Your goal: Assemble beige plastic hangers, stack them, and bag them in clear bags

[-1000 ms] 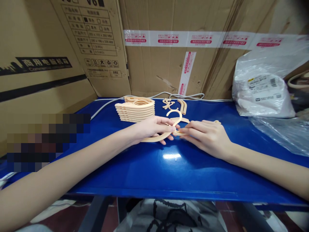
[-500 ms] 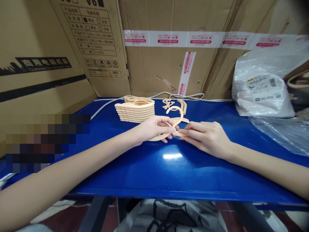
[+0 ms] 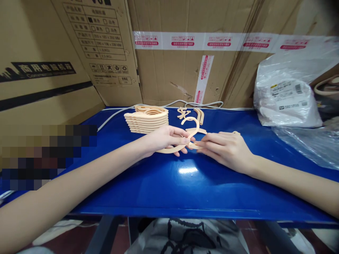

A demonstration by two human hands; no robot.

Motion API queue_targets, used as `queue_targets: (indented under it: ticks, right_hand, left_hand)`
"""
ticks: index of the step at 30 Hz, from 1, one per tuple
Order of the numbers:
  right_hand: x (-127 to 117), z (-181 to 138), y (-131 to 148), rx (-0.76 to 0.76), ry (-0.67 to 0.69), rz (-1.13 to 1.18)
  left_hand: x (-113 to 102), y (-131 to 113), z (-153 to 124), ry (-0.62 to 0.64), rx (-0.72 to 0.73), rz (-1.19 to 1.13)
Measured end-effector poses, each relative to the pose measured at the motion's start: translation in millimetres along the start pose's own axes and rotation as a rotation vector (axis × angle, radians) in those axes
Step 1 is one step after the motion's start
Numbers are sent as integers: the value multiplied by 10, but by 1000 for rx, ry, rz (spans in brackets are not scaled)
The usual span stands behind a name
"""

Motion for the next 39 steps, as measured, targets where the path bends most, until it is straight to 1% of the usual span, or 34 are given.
queue_targets:
  ticks: [5, 12, 20, 23, 27, 33, 39]
  right_hand:
    - [1, 1, -10, 4, 4, 10]
    - [-15, -3, -49, -12, 15, -22]
    - [49, -39, -44, 25, 43, 29]
    - [96, -44, -64, 54, 80, 55]
    - [156, -53, -105, 88, 126, 86]
    - [95, -38, -104, 92, 76, 39]
    - [38, -8, -16, 26, 38, -10]
  left_hand:
    - [45, -25, -21, 42, -1, 14]
    - [83, -29, -58, 15, -39, 36]
    - [-19, -37, -11, 2, 27, 4]
    - [-61, 2, 8, -12, 24, -21]
    - [-73, 25, 1, -38, 0, 18]
    - [12, -20, -39, -40, -20, 18]
    - [54, -58, -31, -15, 23, 84]
Point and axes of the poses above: each hand's wrist, its own z-axis towards the middle knuckle, its own x-axis out of the palm, y = z × x, the point moved 10 cm from there along z, towards the middle knuckle, and after that the axes turned 8 degrees about -z, right-handed, at the moved point
